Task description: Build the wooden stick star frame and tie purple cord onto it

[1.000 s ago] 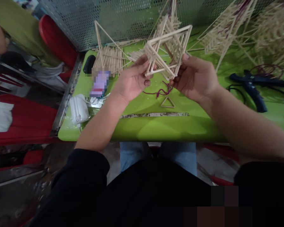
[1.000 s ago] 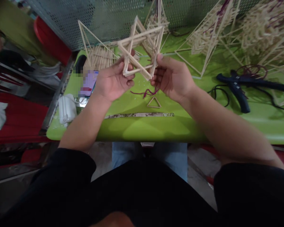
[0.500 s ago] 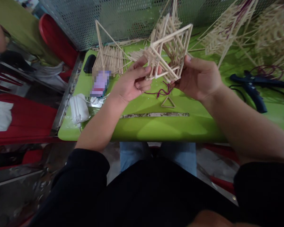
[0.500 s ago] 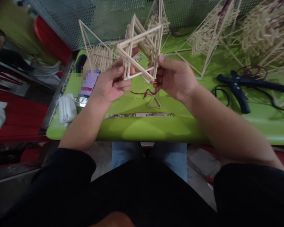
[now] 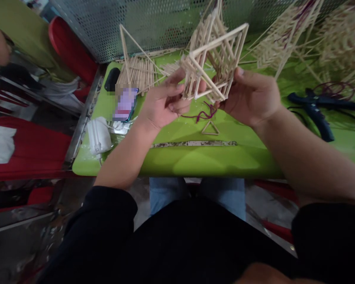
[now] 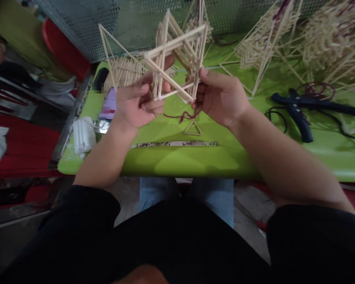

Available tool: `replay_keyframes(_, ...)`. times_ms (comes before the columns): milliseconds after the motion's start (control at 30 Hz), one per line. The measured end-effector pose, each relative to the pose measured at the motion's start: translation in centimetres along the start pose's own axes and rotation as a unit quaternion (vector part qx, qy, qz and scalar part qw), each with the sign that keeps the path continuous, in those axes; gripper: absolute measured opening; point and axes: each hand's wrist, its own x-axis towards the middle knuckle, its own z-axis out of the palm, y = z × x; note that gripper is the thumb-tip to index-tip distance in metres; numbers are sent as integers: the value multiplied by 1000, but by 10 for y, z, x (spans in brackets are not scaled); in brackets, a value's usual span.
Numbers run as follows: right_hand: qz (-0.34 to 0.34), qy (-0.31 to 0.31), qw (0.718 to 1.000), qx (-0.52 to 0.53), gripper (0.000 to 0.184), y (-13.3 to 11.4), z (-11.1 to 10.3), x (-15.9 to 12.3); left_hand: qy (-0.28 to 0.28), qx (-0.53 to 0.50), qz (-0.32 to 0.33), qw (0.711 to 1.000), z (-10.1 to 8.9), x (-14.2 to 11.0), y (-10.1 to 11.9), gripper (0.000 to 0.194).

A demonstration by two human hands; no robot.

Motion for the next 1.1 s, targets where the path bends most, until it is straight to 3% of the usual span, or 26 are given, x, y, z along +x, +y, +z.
replay_keyframes(167, -24, 33, 999, -14, 46, 2, -8, 5, 65, 54, 10, 996, -9, 10, -2, 28)
replay_keyframes(300, -51, 51, 997, -26, 50, 3, -14, 11, 102, 103, 55, 988, -18, 20, -10, 39)
replay_keyframes(433, -56, 64, 996, -14, 54, 4, -17, 16, 133, 163, 118, 970, -13, 19, -15, 49)
replay_keyframes(633, -65, 81, 994, 30, 56, 2, -16, 17, 149, 272, 264, 913, 2, 11, -14, 54)
replay_keyframes(800, -65, 115, 990, 40, 58, -1, -9, 15, 198, 363, 296, 861, -12, 17, -22, 53)
replay_keyframes(1100, -105, 158, 981, -31, 41, 6, -7, 13, 189, 397, 372, 817, -32, 35, -31, 56)
